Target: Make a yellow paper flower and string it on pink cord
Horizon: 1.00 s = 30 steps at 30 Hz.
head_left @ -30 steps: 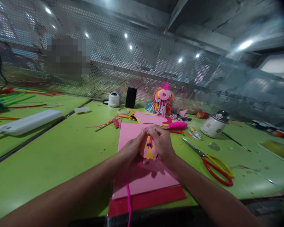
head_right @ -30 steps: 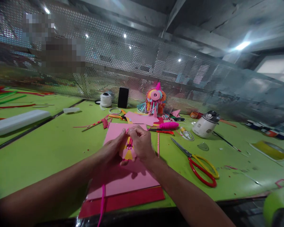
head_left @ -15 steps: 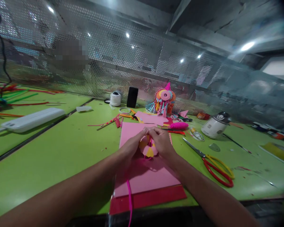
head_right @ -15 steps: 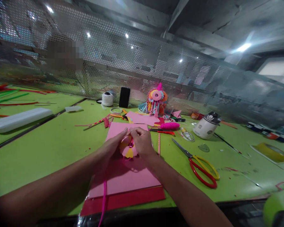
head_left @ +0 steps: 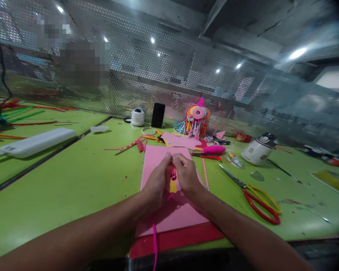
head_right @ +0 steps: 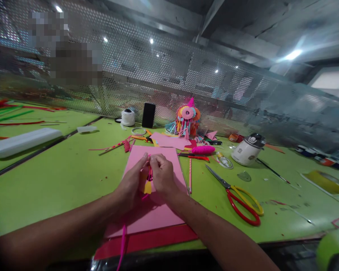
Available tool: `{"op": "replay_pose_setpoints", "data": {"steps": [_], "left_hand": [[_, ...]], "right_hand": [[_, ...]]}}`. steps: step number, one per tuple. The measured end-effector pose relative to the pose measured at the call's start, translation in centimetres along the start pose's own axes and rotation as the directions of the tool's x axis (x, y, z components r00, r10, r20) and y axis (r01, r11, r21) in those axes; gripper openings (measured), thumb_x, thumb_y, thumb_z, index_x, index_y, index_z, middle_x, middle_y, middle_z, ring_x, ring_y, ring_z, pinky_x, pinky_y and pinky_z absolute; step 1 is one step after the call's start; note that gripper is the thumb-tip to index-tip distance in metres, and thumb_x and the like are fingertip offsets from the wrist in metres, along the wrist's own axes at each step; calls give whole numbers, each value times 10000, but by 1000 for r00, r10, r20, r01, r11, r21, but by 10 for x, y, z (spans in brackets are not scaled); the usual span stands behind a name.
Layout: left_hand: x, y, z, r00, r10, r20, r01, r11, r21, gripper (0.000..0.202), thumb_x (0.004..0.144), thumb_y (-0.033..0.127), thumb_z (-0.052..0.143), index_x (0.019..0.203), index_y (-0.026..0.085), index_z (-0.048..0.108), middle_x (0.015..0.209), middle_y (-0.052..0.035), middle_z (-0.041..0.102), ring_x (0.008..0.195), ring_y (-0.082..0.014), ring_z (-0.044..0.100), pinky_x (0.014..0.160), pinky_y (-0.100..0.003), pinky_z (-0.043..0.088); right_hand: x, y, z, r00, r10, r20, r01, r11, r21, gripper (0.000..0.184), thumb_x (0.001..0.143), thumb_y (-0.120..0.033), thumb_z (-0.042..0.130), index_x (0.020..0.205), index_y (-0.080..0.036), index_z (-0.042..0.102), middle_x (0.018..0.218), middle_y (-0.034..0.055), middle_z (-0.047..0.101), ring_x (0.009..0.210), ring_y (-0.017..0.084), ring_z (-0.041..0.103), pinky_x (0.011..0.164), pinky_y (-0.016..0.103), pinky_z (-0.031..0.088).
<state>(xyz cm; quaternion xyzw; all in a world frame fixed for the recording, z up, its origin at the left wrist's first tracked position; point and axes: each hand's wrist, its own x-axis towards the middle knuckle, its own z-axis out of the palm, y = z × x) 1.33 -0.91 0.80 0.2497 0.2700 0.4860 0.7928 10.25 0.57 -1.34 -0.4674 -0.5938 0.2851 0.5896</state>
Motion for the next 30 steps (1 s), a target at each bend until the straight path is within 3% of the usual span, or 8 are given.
{"op": "replay_pose_setpoints", "data": {"steps": [5,8,12,15,18,20,25,30], "left_hand": [[0,-1,0,997,40,-66,-39,999,5,297,721,386,679,908,158,641,767,-11,652,759,-157,597,684,-247,477],[2,0,0,1000,27,4,-27,1000,-3,265,733,381,668,873,159,631,721,-4,625,686,-144,583,641,-241,482],[5,8,-5,985,-113,131,105,992,66,251,759,409,629,832,169,629,663,-18,602,587,-153,575,560,-263,484],[11,14,-14,962,-136,238,102,984,148,196,726,258,680,892,164,635,684,-33,627,596,-144,590,575,-249,484],[19,16,-23,967,-74,245,17,974,226,289,633,96,739,901,138,640,682,-33,641,611,-114,592,586,-198,460],[23,18,-26,971,-80,224,7,950,311,273,620,100,755,869,127,645,641,-25,631,569,-98,573,541,-178,430],[18,32,-26,937,-261,232,88,818,568,218,642,165,753,836,132,659,657,-33,648,527,-86,560,484,-164,402],[11,49,-22,905,-304,298,71,799,597,176,686,156,721,852,128,667,588,-12,610,423,-37,461,366,-115,285]], "right_hand": [[-3,0,1,1000,2,-8,-2,1000,-8,252,852,-261,459,638,-169,557,652,-16,526,644,120,473,612,236,383],[-2,-2,0,1000,17,-17,-17,1000,26,247,839,-276,478,645,-164,583,643,-18,541,625,117,473,588,233,377],[3,-4,-5,992,126,-5,-124,980,158,210,784,-325,560,685,-163,649,642,-8,590,604,123,498,581,242,395],[6,-5,-12,977,211,5,-203,931,304,200,732,-351,635,695,-160,678,655,8,621,641,138,540,622,260,427],[10,-8,-21,951,305,47,-294,849,439,192,682,-351,694,699,-160,689,679,21,640,658,142,557,633,270,443],[15,-11,-28,939,331,88,-330,805,493,176,655,-329,718,687,-158,691,731,40,660,688,147,565,627,267,446],[31,-16,-52,941,308,143,-335,777,534,121,652,-276,718,677,-159,700,802,60,684,778,158,574,668,267,460],[45,-3,-71,928,362,88,-352,773,528,108,648,-236,714,683,-137,691,771,50,685,587,82,507,485,192,367]]}}
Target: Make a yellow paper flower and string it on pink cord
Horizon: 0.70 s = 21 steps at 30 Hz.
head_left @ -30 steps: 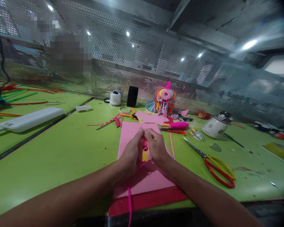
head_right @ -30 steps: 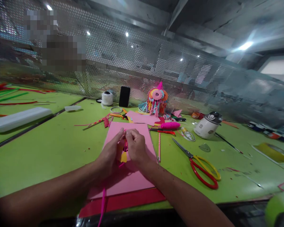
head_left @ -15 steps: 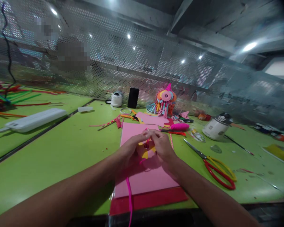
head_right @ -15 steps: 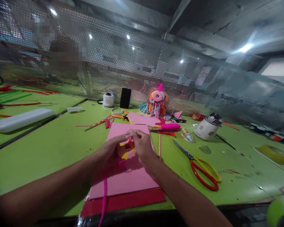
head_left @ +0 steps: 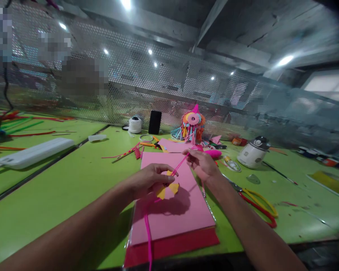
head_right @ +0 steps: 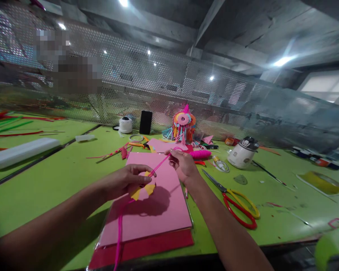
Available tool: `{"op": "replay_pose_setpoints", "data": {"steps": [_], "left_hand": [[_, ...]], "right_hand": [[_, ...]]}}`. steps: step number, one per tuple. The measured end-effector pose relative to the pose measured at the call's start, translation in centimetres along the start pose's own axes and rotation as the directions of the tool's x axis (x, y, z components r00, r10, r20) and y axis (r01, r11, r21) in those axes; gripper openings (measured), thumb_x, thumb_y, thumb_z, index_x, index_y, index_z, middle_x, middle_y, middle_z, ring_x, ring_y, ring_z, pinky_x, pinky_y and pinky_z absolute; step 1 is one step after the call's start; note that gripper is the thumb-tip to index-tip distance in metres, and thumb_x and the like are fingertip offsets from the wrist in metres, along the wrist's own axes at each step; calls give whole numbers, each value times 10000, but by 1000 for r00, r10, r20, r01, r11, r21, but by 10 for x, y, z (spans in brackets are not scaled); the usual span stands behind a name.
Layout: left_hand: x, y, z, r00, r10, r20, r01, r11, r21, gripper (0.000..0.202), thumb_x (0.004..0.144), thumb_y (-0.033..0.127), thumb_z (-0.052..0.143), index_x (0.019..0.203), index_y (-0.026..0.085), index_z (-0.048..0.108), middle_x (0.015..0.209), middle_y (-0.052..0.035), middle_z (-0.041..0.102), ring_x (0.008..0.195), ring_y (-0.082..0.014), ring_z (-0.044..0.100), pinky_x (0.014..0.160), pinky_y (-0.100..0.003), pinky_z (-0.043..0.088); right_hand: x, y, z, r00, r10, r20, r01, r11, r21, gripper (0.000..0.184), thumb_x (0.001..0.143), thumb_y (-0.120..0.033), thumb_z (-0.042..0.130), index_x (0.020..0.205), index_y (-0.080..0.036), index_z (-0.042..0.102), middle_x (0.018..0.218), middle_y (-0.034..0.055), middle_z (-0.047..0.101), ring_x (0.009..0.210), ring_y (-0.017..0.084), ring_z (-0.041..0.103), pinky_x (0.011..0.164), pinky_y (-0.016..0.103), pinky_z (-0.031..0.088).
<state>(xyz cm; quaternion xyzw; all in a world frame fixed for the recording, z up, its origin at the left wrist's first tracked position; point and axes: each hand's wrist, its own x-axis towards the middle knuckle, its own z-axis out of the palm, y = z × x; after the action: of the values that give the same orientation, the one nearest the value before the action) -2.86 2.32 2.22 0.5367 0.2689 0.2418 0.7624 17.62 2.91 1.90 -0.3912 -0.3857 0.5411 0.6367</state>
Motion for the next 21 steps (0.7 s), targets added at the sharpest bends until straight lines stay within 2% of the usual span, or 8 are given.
{"op": "replay_pose_setpoints", "data": {"steps": [5,8,11,13,15,17,19,21], "left_hand": [[-4,6,5,998,58,20,-54,988,-142,165,703,116,692,864,133,659,696,-59,668,593,-112,626,513,-160,463],[-2,7,6,997,73,4,-71,981,-183,150,713,101,673,860,121,651,668,-59,665,608,-148,658,526,-190,500],[1,12,6,984,142,-112,-165,955,-245,127,731,54,625,848,100,641,704,-78,679,621,-165,673,557,-221,542],[3,19,9,948,219,-232,-282,916,-286,135,744,32,595,856,97,635,750,-82,689,639,-161,677,594,-240,564],[3,27,13,903,296,-312,-387,875,-290,144,764,37,580,883,95,637,770,-78,692,667,-153,681,625,-233,569],[5,36,14,866,350,-357,-457,844,-281,135,779,36,560,879,85,636,772,-83,692,715,-163,688,671,-241,572],[9,42,10,820,381,-426,-518,812,-270,113,790,27,540,844,77,626,758,-84,687,733,-167,689,696,-251,573],[17,44,-2,773,376,-511,-551,797,-248,109,797,14,520,807,77,609,722,-73,675,706,-153,684,683,-245,573]], "right_hand": [[8,19,-5,995,92,-37,-93,995,-31,104,643,-226,691,630,-130,652,555,27,629,439,79,451,381,198,281],[11,27,-5,990,135,-42,-137,990,-33,83,662,-209,675,653,-131,649,514,24,619,406,83,447,363,198,274],[14,29,-5,987,158,-37,-158,987,-8,94,718,-204,641,653,-136,633,557,37,650,412,80,474,380,196,319],[12,29,-1,984,178,-14,-178,984,10,157,780,-243,597,670,-137,634,599,51,668,489,104,556,447,207,403],[4,28,7,974,216,72,-218,976,22,235,839,-320,540,749,-133,651,707,76,696,642,149,637,561,253,483],[-10,27,19,930,260,258,-276,961,26,298,879,-377,478,871,-136,654,858,93,707,793,182,660,669,307,514],[-27,25,31,824,303,479,-343,939,-4,300,903,-369,436,994,-153,622,950,96,701,849,187,661,717,331,514],[-44,24,41,705,360,611,-396,915,-82,290,906,-340,430,1090,-167,573,933,101,707,793,197,672,663,334,517]]}}
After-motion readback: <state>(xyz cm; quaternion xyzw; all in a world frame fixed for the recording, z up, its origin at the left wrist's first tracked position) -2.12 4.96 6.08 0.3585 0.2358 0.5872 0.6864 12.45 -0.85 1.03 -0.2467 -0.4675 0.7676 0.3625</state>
